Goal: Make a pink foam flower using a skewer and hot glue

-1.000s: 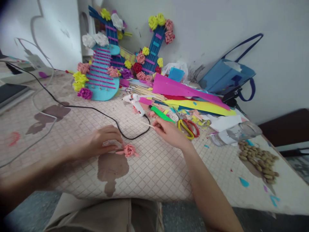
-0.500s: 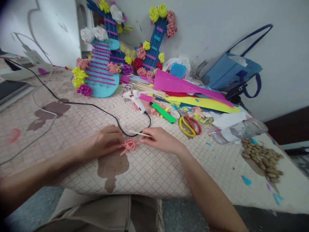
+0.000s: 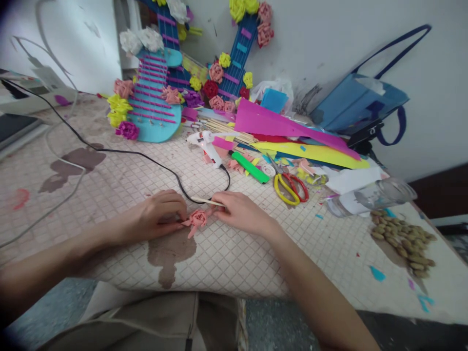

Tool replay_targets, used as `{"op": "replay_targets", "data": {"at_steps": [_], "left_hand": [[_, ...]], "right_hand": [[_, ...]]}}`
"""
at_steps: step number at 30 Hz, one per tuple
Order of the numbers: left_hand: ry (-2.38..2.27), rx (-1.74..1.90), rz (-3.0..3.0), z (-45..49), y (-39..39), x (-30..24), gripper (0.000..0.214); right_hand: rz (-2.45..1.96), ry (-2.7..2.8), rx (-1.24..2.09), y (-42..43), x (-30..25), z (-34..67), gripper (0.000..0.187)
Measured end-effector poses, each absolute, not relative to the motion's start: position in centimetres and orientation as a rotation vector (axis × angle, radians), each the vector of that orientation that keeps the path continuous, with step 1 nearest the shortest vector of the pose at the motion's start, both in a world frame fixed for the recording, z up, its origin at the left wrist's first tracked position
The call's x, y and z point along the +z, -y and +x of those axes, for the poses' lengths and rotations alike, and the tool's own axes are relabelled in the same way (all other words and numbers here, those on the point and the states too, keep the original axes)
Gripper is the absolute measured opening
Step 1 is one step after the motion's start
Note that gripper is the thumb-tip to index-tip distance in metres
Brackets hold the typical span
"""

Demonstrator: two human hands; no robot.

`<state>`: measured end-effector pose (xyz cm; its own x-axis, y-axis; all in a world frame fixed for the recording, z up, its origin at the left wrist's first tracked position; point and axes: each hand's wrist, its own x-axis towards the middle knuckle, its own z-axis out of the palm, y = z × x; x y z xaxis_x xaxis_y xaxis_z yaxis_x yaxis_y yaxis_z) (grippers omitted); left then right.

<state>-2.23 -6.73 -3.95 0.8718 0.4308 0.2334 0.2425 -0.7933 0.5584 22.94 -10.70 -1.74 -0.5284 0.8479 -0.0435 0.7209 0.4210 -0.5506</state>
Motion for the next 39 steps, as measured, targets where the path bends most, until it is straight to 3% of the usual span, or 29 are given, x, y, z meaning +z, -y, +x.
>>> {"op": "replay_targets", "data": {"at_steps": [8, 10, 21, 25, 29, 39], "left_hand": [[-0.467, 0.510, 2.532, -2.5, 7.6, -3.9, 0.002], [-0.501, 0.572, 2.503, -2.6, 7.9, -3.9, 0.002], [-0.701, 0.660, 2.312, -3.6, 10.0, -3.3, 0.024], [-0.787, 0.692, 2.305, -3.3, 11.2, -3.7, 0.010], [-0.778, 0.812, 2.531, -2.1, 11.7, -4.6, 0.020], [-0.797, 0.781, 2.834, -0.2, 12.4, -4.4, 0.011]], "right_hand": [[-1.372, 2.345, 0.479, 10.3, -3.2, 22.8, 0.007], [-1.439, 2.274, 0.422, 10.3, -3.2, 22.7, 0.015], [-1.263, 2.156, 0.197, 15.0, -3.0, 21.7, 0.018], [-1.325, 2.192, 0.130, 17.5, -4.1, 21.4, 0.015], [-1.331, 2.206, 0.109, 18.6, -5.0, 21.0, 0.017], [-1.352, 2.136, 0.140, 18.4, -5.5, 20.3, 0.011]]}}
